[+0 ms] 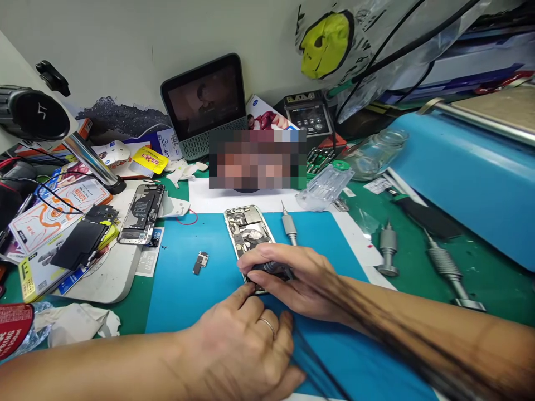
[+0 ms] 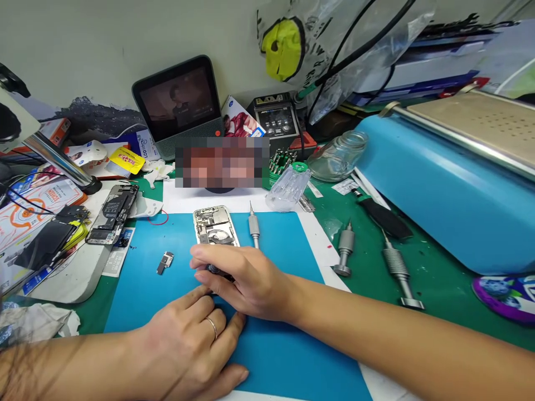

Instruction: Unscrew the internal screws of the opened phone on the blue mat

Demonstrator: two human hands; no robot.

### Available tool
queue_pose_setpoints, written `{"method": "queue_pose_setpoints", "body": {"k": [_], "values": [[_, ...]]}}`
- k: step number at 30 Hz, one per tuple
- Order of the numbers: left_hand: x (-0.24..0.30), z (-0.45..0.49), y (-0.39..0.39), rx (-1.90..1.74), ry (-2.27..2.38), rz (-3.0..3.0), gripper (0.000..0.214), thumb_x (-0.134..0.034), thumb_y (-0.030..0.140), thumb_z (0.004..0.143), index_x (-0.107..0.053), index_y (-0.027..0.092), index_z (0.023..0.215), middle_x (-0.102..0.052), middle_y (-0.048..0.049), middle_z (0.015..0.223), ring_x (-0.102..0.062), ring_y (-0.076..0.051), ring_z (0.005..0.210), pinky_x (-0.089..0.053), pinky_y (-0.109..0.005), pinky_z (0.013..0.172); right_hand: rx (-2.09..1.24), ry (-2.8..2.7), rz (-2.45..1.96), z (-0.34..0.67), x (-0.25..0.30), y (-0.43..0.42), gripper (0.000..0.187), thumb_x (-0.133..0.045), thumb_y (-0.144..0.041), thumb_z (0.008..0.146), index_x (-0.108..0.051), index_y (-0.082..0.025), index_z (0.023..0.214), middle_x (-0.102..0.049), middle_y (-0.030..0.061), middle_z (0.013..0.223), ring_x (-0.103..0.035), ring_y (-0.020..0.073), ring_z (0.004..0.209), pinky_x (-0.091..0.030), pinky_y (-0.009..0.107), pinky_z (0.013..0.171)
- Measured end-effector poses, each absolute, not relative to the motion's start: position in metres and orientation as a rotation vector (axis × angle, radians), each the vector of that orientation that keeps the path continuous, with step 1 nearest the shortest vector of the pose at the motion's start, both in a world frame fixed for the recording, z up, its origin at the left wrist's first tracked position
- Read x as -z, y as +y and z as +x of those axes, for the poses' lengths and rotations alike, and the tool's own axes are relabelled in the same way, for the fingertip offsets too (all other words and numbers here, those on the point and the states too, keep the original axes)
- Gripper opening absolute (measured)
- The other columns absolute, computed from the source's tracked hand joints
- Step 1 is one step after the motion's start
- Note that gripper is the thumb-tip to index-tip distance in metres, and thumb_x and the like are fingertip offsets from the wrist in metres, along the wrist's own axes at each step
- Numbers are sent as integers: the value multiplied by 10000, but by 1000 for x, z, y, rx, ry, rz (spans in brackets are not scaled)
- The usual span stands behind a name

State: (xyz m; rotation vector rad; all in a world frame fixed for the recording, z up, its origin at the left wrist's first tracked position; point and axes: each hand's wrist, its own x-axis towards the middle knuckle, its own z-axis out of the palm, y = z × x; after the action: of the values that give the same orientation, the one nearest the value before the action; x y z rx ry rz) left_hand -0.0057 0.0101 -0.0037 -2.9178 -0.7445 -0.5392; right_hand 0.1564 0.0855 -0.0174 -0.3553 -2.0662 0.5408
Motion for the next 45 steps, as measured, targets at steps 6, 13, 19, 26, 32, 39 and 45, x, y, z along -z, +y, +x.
{"method": "queue_pose_setpoints", "body": {"k": [6,13,19,26,32,39,45], "values": [[4,-6,12,554,-731,-2936,430,-426,410,951,-667,62,1028,-603,-55,714,-541,-217,654,-493,-412,828,-535,-2059,-356,156,18,85,397,-549,-61,897,-429,-173,1259,-720,45,915,-725,110,844,-635,213,746],[4,-6,13,576,-729,-2938,432,-415,407,949,-661,58,1016,-587,-52,692,-527,-211,632,-483,-408,811,-602,-2122,-454,158,11,83,222,-550,-79,895,-552,-183,1091,-730,40,872,-734,123,813,-637,218,735],[2,-7,11,509,-745,-2963,417,-408,402,958,-648,66,1021,-610,-53,729,-554,-214,675,-481,-411,856,-601,-2084,-407,157,13,84,372,-545,-62,891,-487,-209,1228,-714,33,909,-721,119,844,-627,219,759],[3,-5,11,543,-732,-2926,402,-415,378,949,-656,59,994,-606,-53,717,-554,-205,637,-493,-390,808,-534,-2053,-254,156,16,90,573,-571,-157,913,-339,-248,1430,-680,55,991,-674,149,896,-614,283,768],[3,-5,11,550,-744,-2966,424,-385,352,959,-653,34,1043,-622,-59,717,-569,-214,647,-484,-415,829,-539,-2073,-286,156,13,90,594,-521,-52,891,-354,-248,1426,-671,40,908,-663,153,844,-608,286,702],[4,-6,11,567,-732,-2962,418,-411,353,965,-659,29,1055,-637,-67,726,-573,-218,659,-493,-425,846,-579,-2096,-272,158,10,90,652,-501,-57,895,-286,-282,1467,-665,64,982,-658,168,854,-618,323,715],[7,-4,11,623,-769,-2972,412,-382,329,954,-674,40,989,-628,-73,703,-562,-221,628,-496,-421,765,-539,-2103,-277,156,9,89,620,-512,-48,889,-330,-265,1440,-666,47,948,-662,161,856,-615,300,697]]}}
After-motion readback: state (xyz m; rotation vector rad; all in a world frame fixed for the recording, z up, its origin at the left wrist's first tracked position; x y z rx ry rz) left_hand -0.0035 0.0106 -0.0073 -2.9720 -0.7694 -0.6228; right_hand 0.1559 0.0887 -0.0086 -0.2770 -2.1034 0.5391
